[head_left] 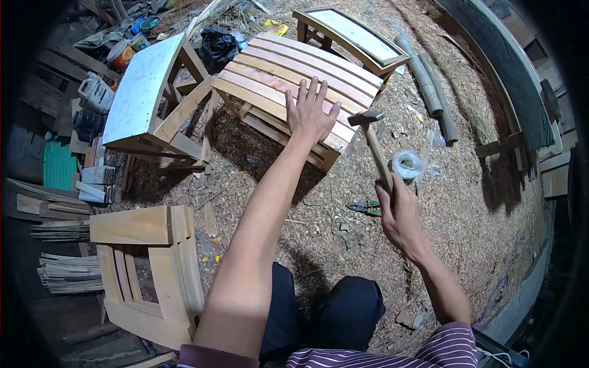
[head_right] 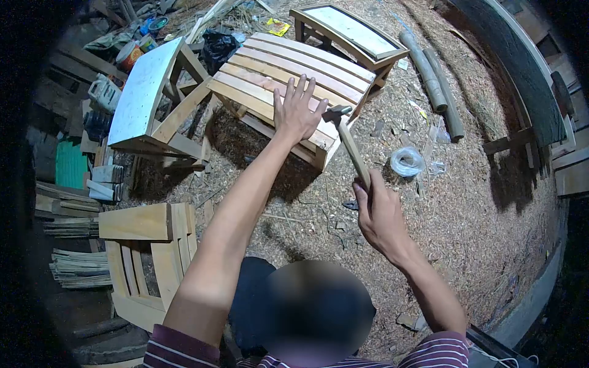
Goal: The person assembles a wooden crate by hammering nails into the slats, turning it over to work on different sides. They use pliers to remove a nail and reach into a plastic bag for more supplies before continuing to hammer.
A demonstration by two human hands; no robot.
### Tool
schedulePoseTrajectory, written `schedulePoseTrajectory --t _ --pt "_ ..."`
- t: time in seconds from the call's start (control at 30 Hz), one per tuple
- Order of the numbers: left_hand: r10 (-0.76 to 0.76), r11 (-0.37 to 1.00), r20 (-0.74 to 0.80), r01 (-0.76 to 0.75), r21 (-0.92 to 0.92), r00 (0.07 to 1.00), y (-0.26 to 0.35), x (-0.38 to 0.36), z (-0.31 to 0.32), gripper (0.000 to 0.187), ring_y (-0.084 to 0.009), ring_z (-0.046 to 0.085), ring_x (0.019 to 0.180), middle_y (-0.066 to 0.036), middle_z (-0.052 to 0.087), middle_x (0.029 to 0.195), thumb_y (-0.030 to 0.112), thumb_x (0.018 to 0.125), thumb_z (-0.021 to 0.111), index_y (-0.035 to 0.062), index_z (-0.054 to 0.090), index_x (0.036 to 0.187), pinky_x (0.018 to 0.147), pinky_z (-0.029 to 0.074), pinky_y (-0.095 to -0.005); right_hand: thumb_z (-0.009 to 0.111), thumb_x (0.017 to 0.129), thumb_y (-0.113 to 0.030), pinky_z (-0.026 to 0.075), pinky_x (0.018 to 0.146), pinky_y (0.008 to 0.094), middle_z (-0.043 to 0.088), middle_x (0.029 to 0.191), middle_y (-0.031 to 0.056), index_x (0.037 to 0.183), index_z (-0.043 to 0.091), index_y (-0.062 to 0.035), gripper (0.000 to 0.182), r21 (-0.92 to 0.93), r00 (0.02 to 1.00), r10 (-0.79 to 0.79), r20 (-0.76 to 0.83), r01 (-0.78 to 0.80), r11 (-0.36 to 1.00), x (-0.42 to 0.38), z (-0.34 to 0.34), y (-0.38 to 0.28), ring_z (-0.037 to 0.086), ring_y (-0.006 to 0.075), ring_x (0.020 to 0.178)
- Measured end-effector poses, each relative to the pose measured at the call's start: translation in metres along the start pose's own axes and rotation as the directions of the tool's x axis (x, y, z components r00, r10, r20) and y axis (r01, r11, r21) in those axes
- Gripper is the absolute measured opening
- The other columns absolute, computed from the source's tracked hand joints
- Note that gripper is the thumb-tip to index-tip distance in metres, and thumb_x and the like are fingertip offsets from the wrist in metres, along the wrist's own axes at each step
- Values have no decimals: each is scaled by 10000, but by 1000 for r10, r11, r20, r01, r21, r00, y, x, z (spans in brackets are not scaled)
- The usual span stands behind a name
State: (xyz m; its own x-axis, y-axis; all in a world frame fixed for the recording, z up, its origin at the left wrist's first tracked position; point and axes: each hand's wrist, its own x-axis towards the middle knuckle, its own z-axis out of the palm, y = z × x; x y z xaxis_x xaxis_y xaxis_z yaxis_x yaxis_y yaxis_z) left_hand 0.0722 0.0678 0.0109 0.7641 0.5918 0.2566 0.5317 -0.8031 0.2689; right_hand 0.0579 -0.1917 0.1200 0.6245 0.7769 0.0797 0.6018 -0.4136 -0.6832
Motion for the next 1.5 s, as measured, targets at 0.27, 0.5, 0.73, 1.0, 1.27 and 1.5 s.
schedulePoseTrajectory --t 0.27,0.5,0.73,1.0,1.27,1.5 --pt "9 999 -52 -12 -50 999 -2 0 4 661 -265 184 1416 -72 247 1526 536 911 341 167 304 1458 1136 51 -535 578 919 -155 397 490 336 565 590 148 1038 574 10 204 30 994 102 35 -103 994 24 23 18 519 162 496" --pt "1 1000 -2 -1 -30 1000 0 2 -4 665 -270 169 1420 -69 219 1536 541 906 345 180 294 1462 1143 51 -529 674 844 -169 359 485 272 511 552 29 982 662 -24 200 93 989 -5 -149 19 995 63 59 51 452 91 519" --pt "22 1000 -40 -23 -16 999 -3 -1 0 648 -279 178 1417 -80 255 1520 522 905 356 164 331 1445 1141 78 -533 713 795 -166 446 588 335 613 687 105 851 672 5 184 91 904 -233 -360 282 955 74 96 55 569 225 603" --pt "67 997 -94 -71 -35 993 -7 -4 4 645 -306 222 1401 -108 294 1502 513 908 362 133 358 1429 1135 97 -536 623 751 -25 515 649 350 673 745 120 830 681 -31 98 128 916 -105 -387 166 978 80 105 53 664 228 678" --pt "156 982 -182 -172 -77 971 -16 -1 11 632 -337 276 1374 -128 351 1469 520 896 423 124 429 1389 1113 139 -552 698 797 -157 518 642 331 684 732 133 873 678 -13 165 165 980 1 -200 32 986 80 72 58 679 214 696" --pt "184 903 -177 -238 -359 967 -34 -23 19 389 -322 435 1286 -82 527 1337 276 918 486 116 562 1264 1108 230 -493 669 837 -205 502 648 421 643 776 213 1033 566 -7 297 91 963 102 -250 -82 992 -13 62 173 649 348 712"
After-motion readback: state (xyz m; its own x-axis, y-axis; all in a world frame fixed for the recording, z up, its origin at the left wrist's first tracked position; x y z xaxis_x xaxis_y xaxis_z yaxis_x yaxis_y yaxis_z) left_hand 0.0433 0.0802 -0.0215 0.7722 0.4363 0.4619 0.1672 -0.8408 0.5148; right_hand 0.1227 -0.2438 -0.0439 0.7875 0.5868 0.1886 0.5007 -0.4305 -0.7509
